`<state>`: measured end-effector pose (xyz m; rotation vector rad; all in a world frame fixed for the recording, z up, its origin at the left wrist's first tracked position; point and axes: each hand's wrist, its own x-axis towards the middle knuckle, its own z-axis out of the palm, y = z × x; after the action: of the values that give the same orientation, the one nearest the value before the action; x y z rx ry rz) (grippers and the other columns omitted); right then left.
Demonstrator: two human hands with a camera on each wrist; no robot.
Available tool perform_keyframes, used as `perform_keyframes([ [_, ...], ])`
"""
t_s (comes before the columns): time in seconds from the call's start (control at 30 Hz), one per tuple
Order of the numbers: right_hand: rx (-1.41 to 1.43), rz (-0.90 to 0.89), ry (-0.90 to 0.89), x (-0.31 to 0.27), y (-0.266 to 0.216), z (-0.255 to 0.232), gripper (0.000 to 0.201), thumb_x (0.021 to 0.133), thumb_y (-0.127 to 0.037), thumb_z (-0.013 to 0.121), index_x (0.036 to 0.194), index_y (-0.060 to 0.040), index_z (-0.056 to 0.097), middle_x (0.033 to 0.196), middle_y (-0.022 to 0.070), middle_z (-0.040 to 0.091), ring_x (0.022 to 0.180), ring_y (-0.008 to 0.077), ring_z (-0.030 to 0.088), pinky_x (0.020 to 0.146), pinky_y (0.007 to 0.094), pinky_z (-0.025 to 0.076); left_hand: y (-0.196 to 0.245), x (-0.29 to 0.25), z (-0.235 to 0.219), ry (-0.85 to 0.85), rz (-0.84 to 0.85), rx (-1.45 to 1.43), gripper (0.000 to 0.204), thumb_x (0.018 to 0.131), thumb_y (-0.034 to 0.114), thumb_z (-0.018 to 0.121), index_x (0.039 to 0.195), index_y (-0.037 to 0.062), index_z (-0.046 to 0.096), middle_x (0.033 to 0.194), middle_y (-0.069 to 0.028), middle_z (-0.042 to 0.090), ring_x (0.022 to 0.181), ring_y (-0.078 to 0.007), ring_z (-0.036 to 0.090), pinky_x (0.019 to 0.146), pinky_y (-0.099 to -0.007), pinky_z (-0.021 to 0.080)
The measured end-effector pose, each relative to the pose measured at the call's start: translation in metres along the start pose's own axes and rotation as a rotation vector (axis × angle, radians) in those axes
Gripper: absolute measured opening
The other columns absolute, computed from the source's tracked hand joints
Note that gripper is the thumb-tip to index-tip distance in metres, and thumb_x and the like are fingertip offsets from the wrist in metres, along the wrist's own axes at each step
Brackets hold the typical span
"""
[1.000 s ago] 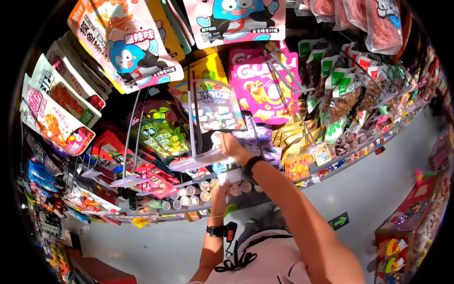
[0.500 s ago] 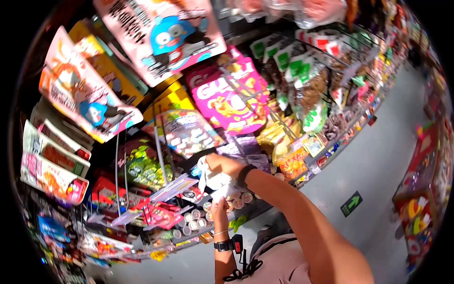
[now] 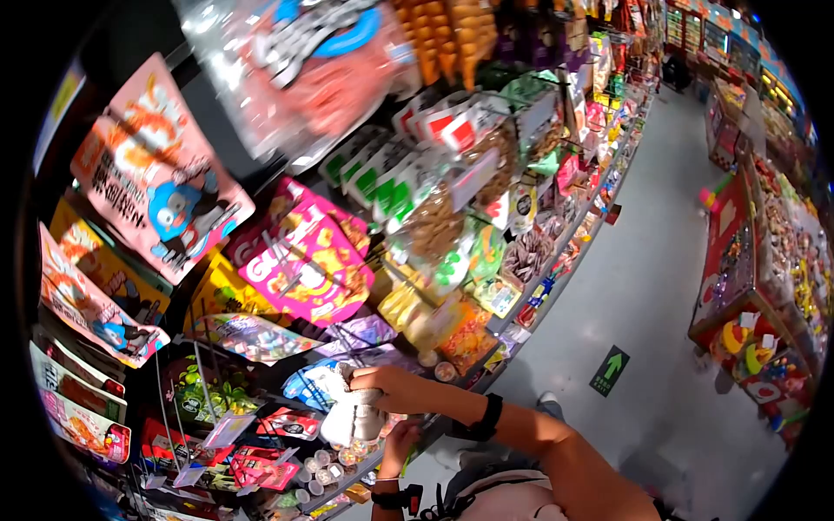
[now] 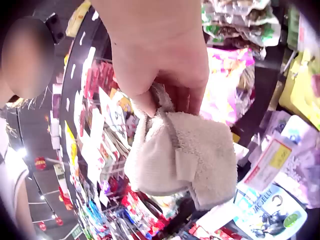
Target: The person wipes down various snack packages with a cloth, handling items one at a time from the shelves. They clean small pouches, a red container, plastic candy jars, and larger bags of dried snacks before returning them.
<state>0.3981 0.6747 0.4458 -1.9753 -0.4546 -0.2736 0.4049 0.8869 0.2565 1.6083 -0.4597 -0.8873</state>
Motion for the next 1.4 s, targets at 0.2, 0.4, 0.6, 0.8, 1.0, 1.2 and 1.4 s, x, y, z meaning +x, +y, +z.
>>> perform_keyframes([
  [0.2,0.163,0.044,0.071,-0.11,-0.002,-0.097,0.044,0.066,-0.003,0.058,0.109,0.0025,0.052,0.105,0.0179,0.056,0.096,0.0318,0.054,0.083,0.0358,0.042,0.067,0.057,0.118,0.083,0.475,0.74,0.021,0.087,0.016,0.054,0.103,0.0029,0.055,0.097,-0.0067,0.058,0.091,-0.0172,0.055,0.082,-0.0306,0.045],
  [0.4,0.212,0.266,0.302,-0.232,0.032,-0.196,0.035,0.07,-0.005,0.061,0.102,0.003,0.051,0.095,0.0162,0.056,0.089,0.0279,0.056,0.079,0.031,0.043,0.115,0.107,0.243,-0.053,0.783,0.551,0.03,0.086,0.017,0.054,0.113,0.0049,0.052,0.108,-0.0107,0.056,0.097,-0.0225,0.055,0.087,-0.0339,0.044],
  [0.6,0.266,0.305,0.529,-0.302,0.047,-0.267,0.029,0.083,-0.014,0.062,0.104,0.003,0.052,0.098,0.0115,0.058,0.089,0.0172,0.053,0.08,0.0287,0.042,0.132,0.162,0.329,-0.502,-0.03,-0.784,0.033,0.084,0.007,0.055,0.116,0.003,0.051,0.113,-0.0084,0.056,0.102,-0.0215,0.055,0.089,-0.0327,0.045],
  [0.8,0.674,0.451,0.965,-0.352,0.097,-0.336,0.03,0.092,-0.026,0.05,0.106,0.0,0.057,0.09,0.0002,0.06,0.084,0.0085,0.053,0.077,0.023,0.042,0.19,0.236,0.397,-0.331,-0.133,-0.38,0.046,0.08,0.001,0.056,0.124,-0.0009,0.044,0.112,-0.0078,0.057,0.099,-0.0167,0.056,0.086,-0.0289,0.045],
  [1.0,0.599,0.547,1.192,-0.403,0.153,-0.458,0.034,0.093,-0.029,0.046,0.101,0.0011,0.06,0.087,0.0009,0.06,0.079,0.007,0.051,0.072,0.0212,0.04,0.214,0.354,0.483,-0.418,-0.077,-0.383,0.034,0.089,0.016,0.049,0.119,-0.0021,0.048,0.108,-0.0052,0.058,0.094,-0.0119,0.056,0.083,-0.0244,0.043],
  [1.2,0.648,0.475,1.454,-0.433,0.191,-0.61,0.031,0.092,-0.031,0.048,0.091,-0.0025,0.06,0.085,0.0022,0.061,0.078,0.0098,0.056,0.072,0.0247,0.043,0.249,0.479,0.618,-0.651,-0.069,-0.314,0.036,0.087,0.014,0.049,0.119,-0.0014,0.045,0.105,-0.0047,0.056,0.091,-0.0089,0.053,0.077,-0.0219,0.042],
  [1.4,0.619,0.422,1.669,-0.472,0.237,-0.727,0.029,0.091,-0.031,0.05,0.09,-0.0037,0.059,0.085,0.0027,0.062,0.078,0.0114,0.058,0.071,0.0269,0.045,0.274,0.584,0.721,-0.666,0.199,0.337,0.049,0.078,0.022,0.064,0.116,-0.0042,0.048,0.11,-0.0159,0.056,0.102,-0.0241,0.053,0.088,-0.0315,0.04],
])
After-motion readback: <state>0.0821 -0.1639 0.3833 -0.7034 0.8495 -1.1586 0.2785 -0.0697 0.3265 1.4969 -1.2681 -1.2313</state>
